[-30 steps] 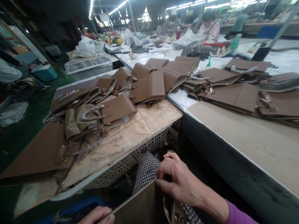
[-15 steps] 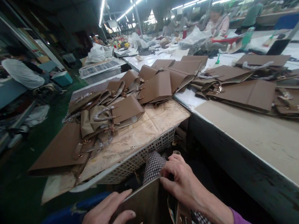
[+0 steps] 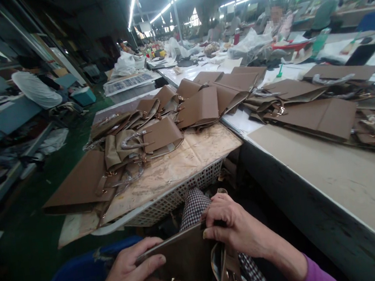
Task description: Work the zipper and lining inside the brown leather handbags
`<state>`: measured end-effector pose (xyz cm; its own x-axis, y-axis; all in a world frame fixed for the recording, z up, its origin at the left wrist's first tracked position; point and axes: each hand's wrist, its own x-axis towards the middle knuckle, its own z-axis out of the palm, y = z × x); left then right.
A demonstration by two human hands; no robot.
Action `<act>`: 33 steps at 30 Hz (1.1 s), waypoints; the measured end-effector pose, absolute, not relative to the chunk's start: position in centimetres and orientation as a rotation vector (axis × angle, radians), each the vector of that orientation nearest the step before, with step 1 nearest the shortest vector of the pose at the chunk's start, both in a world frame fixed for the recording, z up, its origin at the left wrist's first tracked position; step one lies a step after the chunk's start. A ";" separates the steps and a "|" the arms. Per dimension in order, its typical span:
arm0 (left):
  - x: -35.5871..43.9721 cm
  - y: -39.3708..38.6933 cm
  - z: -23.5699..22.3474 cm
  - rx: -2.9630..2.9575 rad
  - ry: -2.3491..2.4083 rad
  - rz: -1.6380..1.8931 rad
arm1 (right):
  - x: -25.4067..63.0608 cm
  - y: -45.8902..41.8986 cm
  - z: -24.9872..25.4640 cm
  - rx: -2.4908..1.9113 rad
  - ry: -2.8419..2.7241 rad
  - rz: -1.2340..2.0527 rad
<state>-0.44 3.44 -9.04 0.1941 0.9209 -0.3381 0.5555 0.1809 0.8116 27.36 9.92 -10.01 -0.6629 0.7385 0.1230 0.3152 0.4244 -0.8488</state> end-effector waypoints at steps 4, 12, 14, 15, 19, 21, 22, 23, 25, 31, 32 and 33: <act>-0.6 3.2 -9.3 1.544 1.451 0.506 | 27.0 9.3 -10.6 -1.008 -2.117 1.105; -0.5 1.6 -9.0 1.485 1.611 0.654 | 27.0 8.8 -10.5 -0.986 -2.161 1.077; -0.4 1.3 -8.9 1.539 1.641 0.699 | 26.9 8.8 -10.5 -0.982 -2.192 1.090; -0.3 1.2 -8.8 1.561 1.656 0.715 | 26.9 8.8 -10.6 -0.987 -2.200 1.091; -0.1 1.0 -8.5 1.609 1.685 0.720 | 26.9 8.8 -10.9 -0.982 -2.192 1.072; 0.0 1.0 -8.5 1.588 1.672 0.707 | 27.0 8.9 -10.9 -0.965 -2.191 1.087; -0.1 1.1 -8.6 1.559 1.668 0.698 | 27.0 8.9 -10.9 -0.953 -2.193 1.100; -0.1 1.1 -8.8 1.518 1.669 0.695 | 27.1 9.0 -10.8 -0.937 -2.197 1.114; -0.3 1.3 -9.3 1.430 1.669 0.708 | 27.2 9.0 -10.8 -0.901 -2.202 1.139; -0.6 1.6 -10.3 1.347 1.705 0.726 | 27.1 8.9 -10.8 -0.891 -2.131 1.109; -0.6 1.7 -10.3 1.366 1.715 0.717 | 27.1 8.9 -10.8 -0.902 -2.117 1.105; -0.6 1.7 -10.3 1.382 1.721 0.711 | 27.0 8.8 -10.8 -0.912 -2.107 1.102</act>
